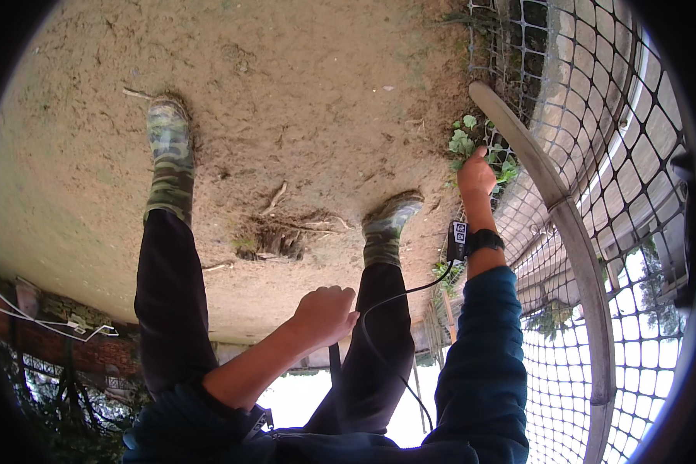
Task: The person sweeps dry leaves on a concrete patio using a traditional broom, then walks to a fenced area and pulls weeds by hand near the fence line.
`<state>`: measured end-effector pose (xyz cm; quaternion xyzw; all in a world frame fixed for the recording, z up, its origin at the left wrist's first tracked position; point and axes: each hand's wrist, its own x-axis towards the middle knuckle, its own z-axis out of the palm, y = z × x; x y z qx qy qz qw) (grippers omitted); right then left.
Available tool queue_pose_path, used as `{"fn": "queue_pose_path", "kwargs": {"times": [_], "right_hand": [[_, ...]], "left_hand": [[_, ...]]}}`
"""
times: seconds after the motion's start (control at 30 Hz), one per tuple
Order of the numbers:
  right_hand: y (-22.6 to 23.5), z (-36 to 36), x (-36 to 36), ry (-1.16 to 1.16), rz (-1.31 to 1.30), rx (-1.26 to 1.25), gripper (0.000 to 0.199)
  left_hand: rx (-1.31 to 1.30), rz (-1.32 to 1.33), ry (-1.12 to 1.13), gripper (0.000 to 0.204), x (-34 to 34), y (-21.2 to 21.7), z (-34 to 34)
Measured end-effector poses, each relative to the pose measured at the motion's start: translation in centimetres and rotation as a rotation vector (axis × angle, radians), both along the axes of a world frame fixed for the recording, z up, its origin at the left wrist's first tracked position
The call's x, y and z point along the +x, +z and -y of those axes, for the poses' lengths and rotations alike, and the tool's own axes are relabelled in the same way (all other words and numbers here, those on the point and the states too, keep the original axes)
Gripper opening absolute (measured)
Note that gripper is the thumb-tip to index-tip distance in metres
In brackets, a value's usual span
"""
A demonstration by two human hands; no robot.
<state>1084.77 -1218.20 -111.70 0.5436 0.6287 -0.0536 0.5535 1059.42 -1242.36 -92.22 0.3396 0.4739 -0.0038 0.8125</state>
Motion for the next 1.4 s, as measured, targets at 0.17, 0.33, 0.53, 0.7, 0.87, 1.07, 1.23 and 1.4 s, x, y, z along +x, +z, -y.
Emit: {"fn": "queue_pose_path", "kwargs": {"times": [0.17, 0.33, 0.53, 0.7, 0.87, 1.07, 1.23, 1.4], "right_hand": [[-1.5, -0.6, -0.5, 0.04, 0.09, -0.095, 0.027], [0.0, -0.5, 0.4, 0.074, 0.077, -0.066, 0.041], [2.1, 0.1, 2.4, 0.218, -0.011, -0.068, 0.075], [0.4, -0.6, 1.5, 0.043, 0.101, -0.125, 0.078], [-0.9, -0.9, -0.1, 0.067, 0.156, -0.147, 0.069], [-2.2, -0.8, -1.4, 0.009, 0.191, -0.128, 0.048], [-3.5, -1.1, -1.6, -0.05, 0.15, -0.011, 0.049], [-3.6, -2.0, -2.1, -0.116, 0.218, -0.08, 0.05]], "left_hand": [[-0.008, 0.001, 0.008, 0.034, -0.2, 0.1, -0.1], [-0.032, -0.001, 0.011, 0.034, -0.2, 0.3, -0.1], [-0.02, 0.02, 0.028, 0.034, 0.2, 0.3, -0.2], [0.009, 0.006, 0.01, 0.033, 0.3, 0.1, -0.4], [-0.022, 0.017, -0.02, 0.032, 0.2, 0.2, -0.4], [0.014, -0.002, 0.081, 0.03, -0.1, 0.6, 0.0], [0.065, -0.027, 0.13, 0.025, -0.6, 1.0, 0.2], [0.003, 0.027, 0.12, 0.029, -1.3, 1.3, 0.0]]}}
